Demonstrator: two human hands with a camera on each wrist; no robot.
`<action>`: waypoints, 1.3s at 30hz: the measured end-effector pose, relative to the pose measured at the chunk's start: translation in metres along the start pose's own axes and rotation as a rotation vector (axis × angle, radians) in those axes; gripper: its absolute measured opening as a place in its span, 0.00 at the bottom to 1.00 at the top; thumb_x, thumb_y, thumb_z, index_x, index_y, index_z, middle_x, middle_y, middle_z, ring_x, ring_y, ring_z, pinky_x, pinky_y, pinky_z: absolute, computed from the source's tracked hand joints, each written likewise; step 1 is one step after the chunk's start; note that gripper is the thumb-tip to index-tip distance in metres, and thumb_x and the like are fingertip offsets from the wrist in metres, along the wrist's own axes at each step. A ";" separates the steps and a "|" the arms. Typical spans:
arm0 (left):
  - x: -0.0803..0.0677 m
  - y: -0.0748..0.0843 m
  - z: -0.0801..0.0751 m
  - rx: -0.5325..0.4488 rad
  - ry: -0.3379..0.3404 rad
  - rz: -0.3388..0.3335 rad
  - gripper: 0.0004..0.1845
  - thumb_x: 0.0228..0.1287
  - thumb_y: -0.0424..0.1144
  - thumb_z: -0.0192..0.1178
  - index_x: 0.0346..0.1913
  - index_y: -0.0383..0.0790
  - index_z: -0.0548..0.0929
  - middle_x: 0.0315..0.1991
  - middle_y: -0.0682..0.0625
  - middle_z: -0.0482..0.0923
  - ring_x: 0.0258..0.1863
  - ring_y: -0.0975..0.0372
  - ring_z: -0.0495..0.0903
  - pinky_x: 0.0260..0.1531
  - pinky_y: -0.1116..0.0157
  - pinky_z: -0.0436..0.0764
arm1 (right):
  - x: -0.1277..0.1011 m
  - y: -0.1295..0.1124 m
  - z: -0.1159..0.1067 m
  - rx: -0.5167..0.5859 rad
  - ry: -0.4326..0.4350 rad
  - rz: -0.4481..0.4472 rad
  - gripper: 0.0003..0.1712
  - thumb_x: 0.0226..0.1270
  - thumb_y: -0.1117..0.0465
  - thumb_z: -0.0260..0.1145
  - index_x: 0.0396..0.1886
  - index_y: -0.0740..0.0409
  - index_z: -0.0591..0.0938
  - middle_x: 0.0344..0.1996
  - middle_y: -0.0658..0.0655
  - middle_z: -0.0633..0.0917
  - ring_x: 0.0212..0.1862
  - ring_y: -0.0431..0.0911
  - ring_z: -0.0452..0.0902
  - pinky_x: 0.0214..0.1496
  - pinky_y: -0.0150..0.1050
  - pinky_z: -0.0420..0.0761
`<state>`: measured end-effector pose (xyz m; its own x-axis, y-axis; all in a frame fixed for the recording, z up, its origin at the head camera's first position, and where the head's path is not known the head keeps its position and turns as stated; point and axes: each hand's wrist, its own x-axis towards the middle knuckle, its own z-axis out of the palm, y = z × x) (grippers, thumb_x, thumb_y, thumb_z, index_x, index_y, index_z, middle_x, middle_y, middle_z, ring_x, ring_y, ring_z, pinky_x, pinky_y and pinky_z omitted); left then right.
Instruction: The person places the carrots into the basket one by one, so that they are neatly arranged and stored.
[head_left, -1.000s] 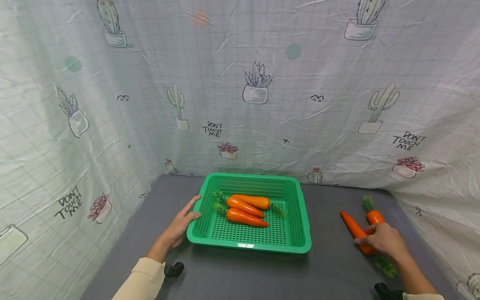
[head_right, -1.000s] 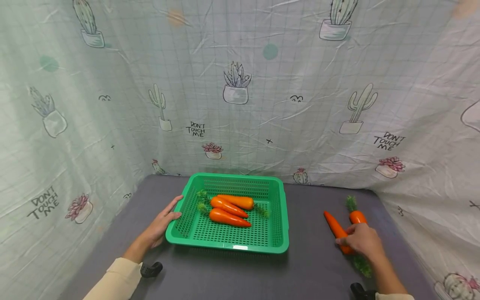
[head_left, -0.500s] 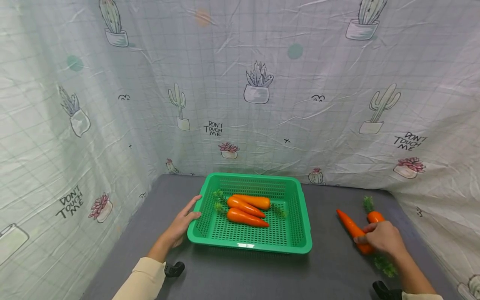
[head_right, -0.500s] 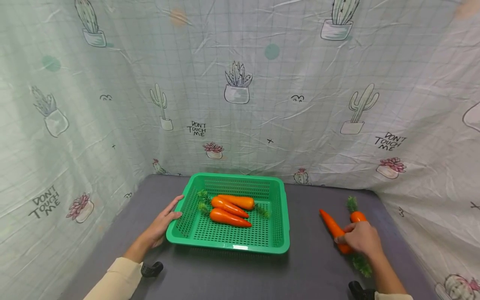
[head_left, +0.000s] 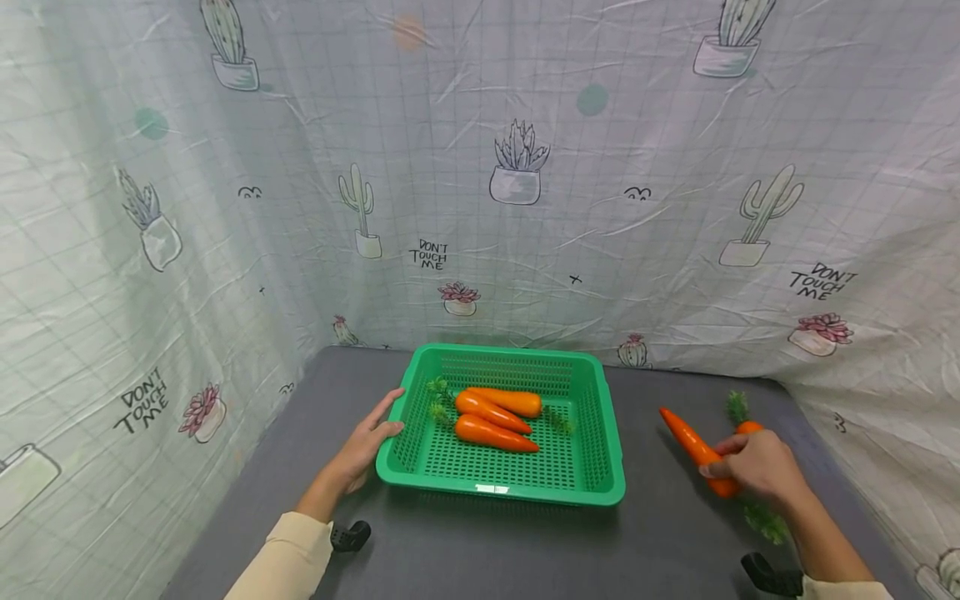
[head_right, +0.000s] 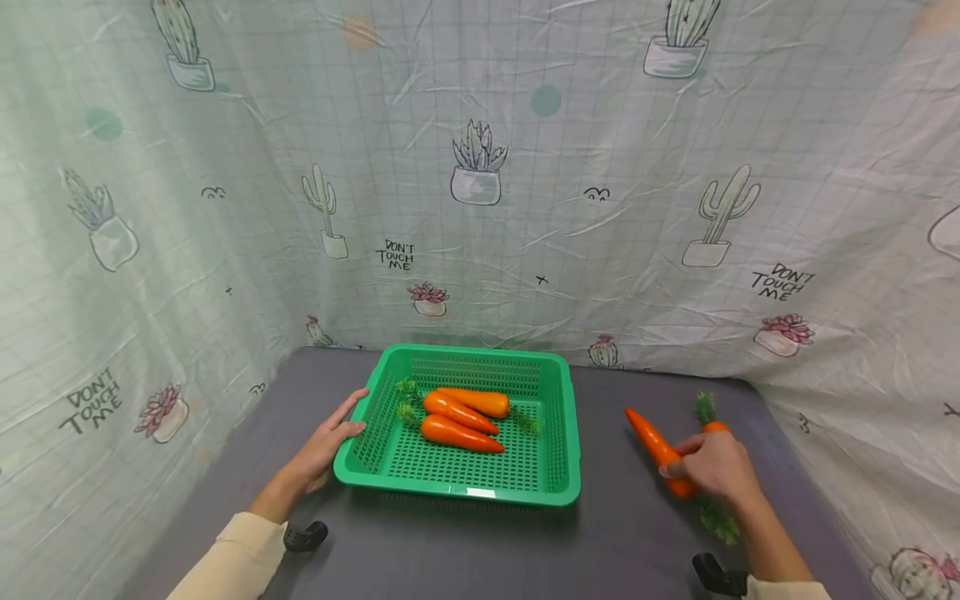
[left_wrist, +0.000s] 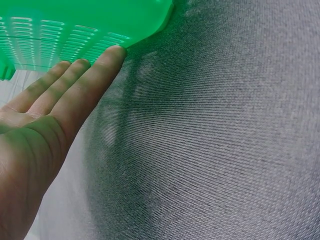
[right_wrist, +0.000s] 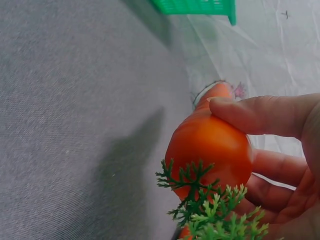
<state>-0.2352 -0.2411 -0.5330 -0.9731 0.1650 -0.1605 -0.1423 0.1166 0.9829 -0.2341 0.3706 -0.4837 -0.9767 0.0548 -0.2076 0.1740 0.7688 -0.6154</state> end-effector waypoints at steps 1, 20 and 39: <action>0.000 0.000 0.000 -0.002 0.002 -0.002 0.36 0.79 0.42 0.51 0.83 0.67 0.53 0.75 0.31 0.63 0.52 0.53 0.84 0.44 0.57 0.85 | 0.000 -0.002 -0.001 0.003 -0.001 -0.007 0.34 0.45 0.51 0.87 0.47 0.72 0.89 0.41 0.67 0.89 0.35 0.47 0.83 0.33 0.41 0.83; 0.002 0.001 0.000 0.020 0.004 -0.012 0.35 0.80 0.45 0.51 0.83 0.70 0.53 0.81 0.38 0.54 0.60 0.50 0.80 0.46 0.57 0.83 | -0.006 -0.039 -0.009 0.056 -0.011 -0.069 0.35 0.49 0.56 0.86 0.52 0.75 0.86 0.37 0.63 0.91 0.33 0.47 0.85 0.34 0.43 0.85; 0.002 -0.001 0.001 0.034 0.025 -0.005 0.35 0.79 0.43 0.52 0.82 0.69 0.54 0.77 0.32 0.61 0.65 0.47 0.78 0.47 0.58 0.83 | -0.011 -0.071 -0.009 0.030 0.003 -0.148 0.33 0.51 0.58 0.84 0.52 0.75 0.86 0.35 0.62 0.91 0.33 0.48 0.85 0.34 0.43 0.84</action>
<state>-0.2373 -0.2401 -0.5343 -0.9766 0.1401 -0.1631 -0.1418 0.1504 0.9784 -0.2364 0.3211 -0.4307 -0.9923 -0.0554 -0.1106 0.0320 0.7491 -0.6617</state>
